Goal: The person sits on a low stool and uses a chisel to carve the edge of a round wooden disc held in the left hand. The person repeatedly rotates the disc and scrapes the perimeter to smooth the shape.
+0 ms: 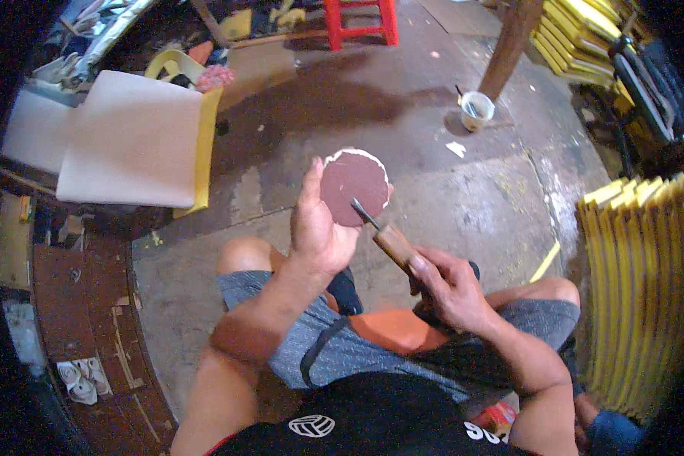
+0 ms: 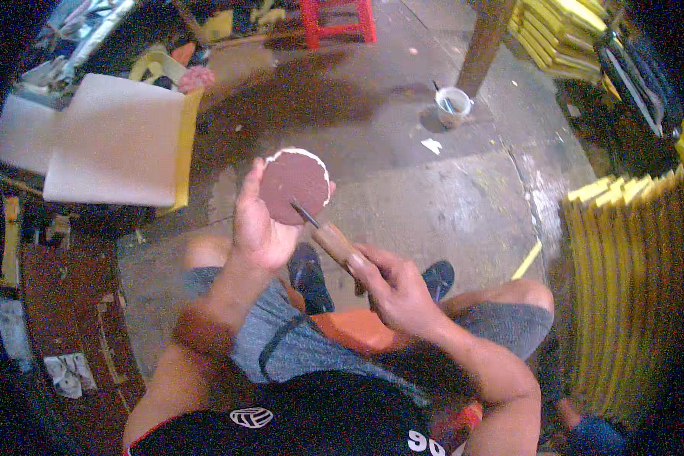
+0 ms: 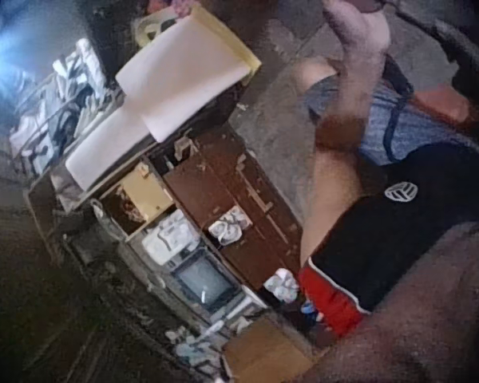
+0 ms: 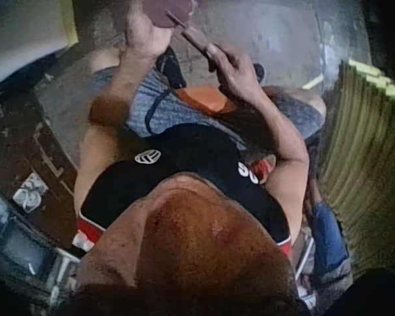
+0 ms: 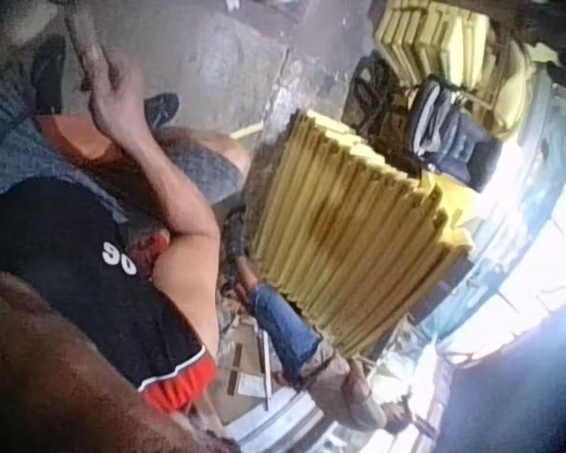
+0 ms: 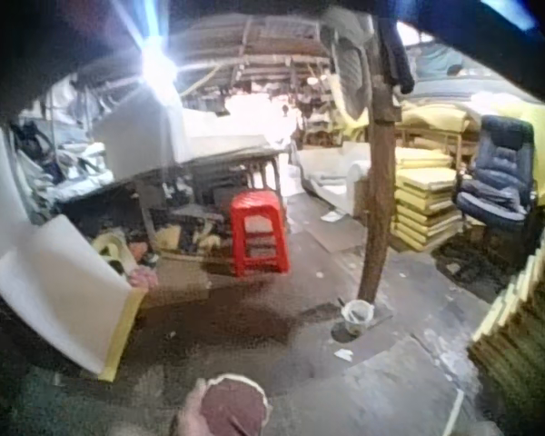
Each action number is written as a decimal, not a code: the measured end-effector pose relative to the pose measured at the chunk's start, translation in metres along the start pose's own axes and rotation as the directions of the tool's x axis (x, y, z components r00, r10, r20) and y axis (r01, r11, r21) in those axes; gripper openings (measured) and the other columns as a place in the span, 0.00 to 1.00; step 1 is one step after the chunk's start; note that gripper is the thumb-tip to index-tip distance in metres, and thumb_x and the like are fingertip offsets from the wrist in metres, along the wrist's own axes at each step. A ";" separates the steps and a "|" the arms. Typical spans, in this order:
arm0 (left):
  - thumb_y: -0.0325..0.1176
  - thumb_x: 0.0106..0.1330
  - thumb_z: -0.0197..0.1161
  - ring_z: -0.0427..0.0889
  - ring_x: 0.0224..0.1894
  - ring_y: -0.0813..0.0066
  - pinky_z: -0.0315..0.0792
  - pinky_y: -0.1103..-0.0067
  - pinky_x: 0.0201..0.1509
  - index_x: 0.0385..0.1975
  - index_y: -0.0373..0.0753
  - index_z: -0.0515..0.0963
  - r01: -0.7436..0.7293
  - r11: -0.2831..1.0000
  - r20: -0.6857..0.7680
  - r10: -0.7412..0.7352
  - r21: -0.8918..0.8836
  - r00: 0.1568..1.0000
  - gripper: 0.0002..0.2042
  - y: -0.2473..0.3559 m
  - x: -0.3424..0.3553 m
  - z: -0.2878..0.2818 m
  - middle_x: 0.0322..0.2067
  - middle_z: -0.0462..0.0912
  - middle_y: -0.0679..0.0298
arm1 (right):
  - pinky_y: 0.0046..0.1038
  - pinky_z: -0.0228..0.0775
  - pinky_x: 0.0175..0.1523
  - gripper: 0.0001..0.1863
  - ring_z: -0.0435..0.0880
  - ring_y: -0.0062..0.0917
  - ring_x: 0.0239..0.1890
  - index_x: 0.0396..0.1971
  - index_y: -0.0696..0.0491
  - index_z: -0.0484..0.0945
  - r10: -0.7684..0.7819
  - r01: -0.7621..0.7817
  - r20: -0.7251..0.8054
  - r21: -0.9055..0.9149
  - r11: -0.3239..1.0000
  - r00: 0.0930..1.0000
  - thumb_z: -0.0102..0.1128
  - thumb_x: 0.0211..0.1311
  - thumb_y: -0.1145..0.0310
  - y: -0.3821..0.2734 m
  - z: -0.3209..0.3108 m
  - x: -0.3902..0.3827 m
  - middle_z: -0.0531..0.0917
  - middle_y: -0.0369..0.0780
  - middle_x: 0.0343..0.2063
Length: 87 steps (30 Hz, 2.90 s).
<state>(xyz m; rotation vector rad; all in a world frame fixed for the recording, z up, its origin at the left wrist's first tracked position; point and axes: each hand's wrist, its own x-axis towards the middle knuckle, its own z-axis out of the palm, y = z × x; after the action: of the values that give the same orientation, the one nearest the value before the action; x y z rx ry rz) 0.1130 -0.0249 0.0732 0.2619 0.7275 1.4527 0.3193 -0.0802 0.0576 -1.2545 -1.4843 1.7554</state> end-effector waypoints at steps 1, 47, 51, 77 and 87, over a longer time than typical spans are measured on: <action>0.52 0.75 0.43 0.78 0.52 0.57 0.73 0.58 0.57 0.52 0.38 0.71 -0.016 1.000 0.011 0.016 0.010 1.000 0.23 0.004 0.003 -0.001 0.48 0.79 0.55 | 0.21 0.63 0.23 0.21 0.70 0.13 0.19 0.53 0.55 0.77 -0.005 0.005 -0.006 -0.001 1.000 1.000 0.48 0.74 0.55 0.003 0.001 -0.002 0.76 0.31 0.21; 0.54 0.73 0.47 0.80 0.49 0.60 0.75 0.60 0.56 0.49 0.38 0.73 -0.018 0.998 0.013 0.019 -0.067 1.000 0.23 -0.017 0.005 -0.015 0.46 0.81 0.56 | 0.24 0.65 0.30 0.19 0.73 0.17 0.25 0.47 0.60 0.78 0.056 -0.057 -0.033 -0.029 0.998 0.998 0.49 0.73 0.59 -0.002 0.005 0.002 0.76 0.34 0.23; 0.54 0.73 0.47 0.80 0.48 0.62 0.75 0.62 0.55 0.48 0.38 0.73 0.006 0.995 0.054 -0.001 -0.098 0.999 0.23 -0.010 0.007 -0.014 0.45 0.81 0.57 | 0.23 0.65 0.31 0.19 0.72 0.18 0.26 0.45 0.60 0.78 0.010 -0.009 -0.042 0.020 1.000 0.999 0.50 0.73 0.58 0.013 0.004 -0.003 0.75 0.33 0.23; 0.55 0.73 0.48 0.81 0.44 0.66 0.75 0.67 0.52 0.47 0.41 0.72 -0.052 0.991 0.004 0.053 -0.120 0.999 0.22 -0.024 0.017 -0.022 0.41 0.81 0.60 | 0.19 0.54 0.18 0.22 0.64 0.12 0.16 0.51 0.57 0.74 -0.054 0.036 -0.149 -0.115 0.993 0.987 0.47 0.74 0.53 0.039 -0.004 0.003 0.71 0.30 0.19; 0.53 0.73 0.48 0.80 0.44 0.68 0.75 0.69 0.52 0.46 0.41 0.73 -0.030 0.993 -0.002 0.030 -0.113 1.000 0.21 -0.020 0.012 -0.015 0.40 0.81 0.62 | 0.18 0.52 0.15 0.21 0.63 0.10 0.13 0.50 0.56 0.74 -0.083 0.072 -0.114 -0.096 0.993 0.990 0.47 0.74 0.52 0.039 -0.003 0.006 0.70 0.28 0.17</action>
<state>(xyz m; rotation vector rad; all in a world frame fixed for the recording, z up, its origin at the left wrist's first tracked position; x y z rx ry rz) 0.1196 -0.0199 0.0462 0.1859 0.6416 1.5168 0.3261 -0.0844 0.0194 -1.3051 -1.5389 1.5515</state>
